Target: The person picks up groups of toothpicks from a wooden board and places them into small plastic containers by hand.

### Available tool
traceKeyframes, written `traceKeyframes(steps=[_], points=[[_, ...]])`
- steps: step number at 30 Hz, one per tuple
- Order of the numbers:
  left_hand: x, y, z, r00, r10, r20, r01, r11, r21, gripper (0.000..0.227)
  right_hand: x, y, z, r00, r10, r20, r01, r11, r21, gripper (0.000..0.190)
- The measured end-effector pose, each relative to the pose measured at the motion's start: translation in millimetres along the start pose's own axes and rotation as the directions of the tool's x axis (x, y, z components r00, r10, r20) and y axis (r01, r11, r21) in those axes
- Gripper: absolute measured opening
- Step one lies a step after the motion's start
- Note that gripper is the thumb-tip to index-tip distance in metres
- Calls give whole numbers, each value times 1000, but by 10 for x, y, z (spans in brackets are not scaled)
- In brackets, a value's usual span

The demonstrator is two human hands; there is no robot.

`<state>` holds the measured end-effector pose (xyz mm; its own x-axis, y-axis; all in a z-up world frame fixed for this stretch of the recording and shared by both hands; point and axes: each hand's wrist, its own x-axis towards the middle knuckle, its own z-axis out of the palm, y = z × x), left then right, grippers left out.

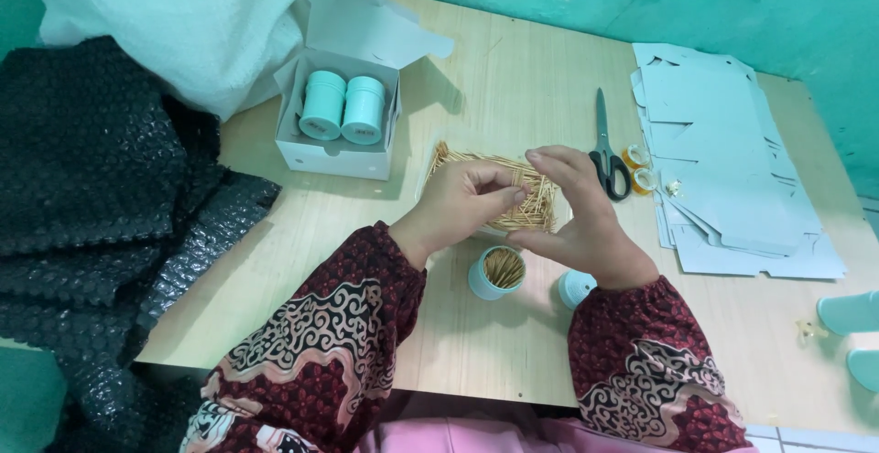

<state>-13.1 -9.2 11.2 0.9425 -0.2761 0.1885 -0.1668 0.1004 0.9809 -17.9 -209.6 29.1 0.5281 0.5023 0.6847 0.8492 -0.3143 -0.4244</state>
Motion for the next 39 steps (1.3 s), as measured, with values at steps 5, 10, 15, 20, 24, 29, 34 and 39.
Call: traceKeyframes(steps=[5, 10, 15, 20, 24, 29, 34, 39], points=[[24, -149, 46, 999, 42, -2, -42, 996, 80, 6, -79, 172, -43, 989, 98, -113, -75, 977, 199, 35], [-3, -126, 83, 989, 142, 42, -147, 979, 138, 7, -87, 139, -73, 976, 175, -132, -135, 953, 271, 17], [-123, 99, 148, 961, 263, 84, -276, 932, 233, 8, -61, 8, -78, 985, 154, -78, -129, 958, 255, 16], [-164, 138, 133, 948, 302, 99, -318, 918, 239, 11, -33, -53, -106, 991, 98, -89, -83, 983, 166, 10], [-201, 164, 156, 950, 296, 103, -312, 923, 224, 13, -77, -121, -104, 992, 28, -120, -20, 997, 70, 3], [-342, 75, 85, 920, 340, 194, -380, 892, 243, 16, -151, -248, -51, 994, 28, -108, -20, 997, 68, 1], [-373, 10, -41, 847, 432, 309, -529, 739, 417, 29, -176, -287, -35, 998, 19, -52, -15, 998, 59, 3], [-376, -55, -61, 843, 410, 348, -538, 641, 548, 40, -155, -313, -11, 998, 8, -55, -5, 998, 56, 2]])
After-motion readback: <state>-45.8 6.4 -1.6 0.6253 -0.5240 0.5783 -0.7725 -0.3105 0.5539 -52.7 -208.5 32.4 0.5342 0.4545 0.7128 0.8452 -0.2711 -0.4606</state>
